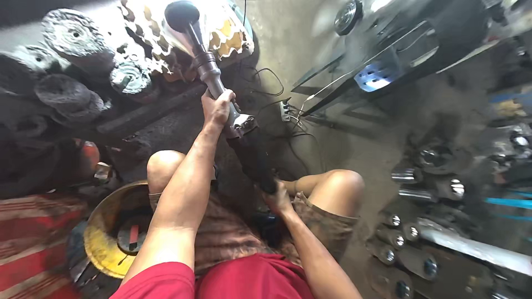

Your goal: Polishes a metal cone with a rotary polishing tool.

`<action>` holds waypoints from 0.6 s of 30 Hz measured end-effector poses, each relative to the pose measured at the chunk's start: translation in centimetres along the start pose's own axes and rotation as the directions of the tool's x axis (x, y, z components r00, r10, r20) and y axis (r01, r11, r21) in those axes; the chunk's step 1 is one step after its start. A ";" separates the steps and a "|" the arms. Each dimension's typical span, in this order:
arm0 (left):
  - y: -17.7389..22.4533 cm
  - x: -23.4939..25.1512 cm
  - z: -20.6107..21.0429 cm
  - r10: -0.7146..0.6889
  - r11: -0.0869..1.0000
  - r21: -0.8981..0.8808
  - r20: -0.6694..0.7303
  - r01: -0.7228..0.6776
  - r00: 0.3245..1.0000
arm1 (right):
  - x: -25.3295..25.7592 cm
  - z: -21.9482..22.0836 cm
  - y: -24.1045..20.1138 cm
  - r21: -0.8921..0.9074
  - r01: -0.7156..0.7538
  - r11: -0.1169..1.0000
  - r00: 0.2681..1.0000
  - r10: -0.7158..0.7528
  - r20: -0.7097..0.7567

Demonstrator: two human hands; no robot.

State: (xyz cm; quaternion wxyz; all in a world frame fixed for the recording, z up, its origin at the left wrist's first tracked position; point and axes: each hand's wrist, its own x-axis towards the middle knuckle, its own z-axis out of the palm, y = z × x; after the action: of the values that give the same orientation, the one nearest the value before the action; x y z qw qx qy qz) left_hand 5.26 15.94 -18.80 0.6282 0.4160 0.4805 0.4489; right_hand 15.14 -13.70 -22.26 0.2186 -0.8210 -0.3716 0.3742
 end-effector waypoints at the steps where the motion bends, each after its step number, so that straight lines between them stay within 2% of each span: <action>1: -0.1 0.0 -0.2 0.007 1.000 -0.020 0.000 -0.007 1.000 | 0.1 -0.1 -0.1 -0.022 0.003 1.000 1.000 -0.003 0.002; 12: -0.8 -0.3 -1.9 -0.004 0.993 -0.119 -0.038 0.000 0.999 | 0.2 -0.3 0.4 -0.028 0.057 0.998 0.998 -0.057 0.018; 18: -0.1 -0.2 -0.5 0.017 0.999 -0.033 -0.008 -0.018 1.000 | -0.1 -0.2 0.1 -0.026 -0.009 1.000 1.000 0.010 0.013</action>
State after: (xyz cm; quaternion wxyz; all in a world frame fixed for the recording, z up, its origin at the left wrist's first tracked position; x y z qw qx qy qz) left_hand 4.74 15.77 -18.99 0.6291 0.4083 0.4717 0.4637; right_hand 15.30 -13.81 -22.18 0.2035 -0.8231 -0.3740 0.3758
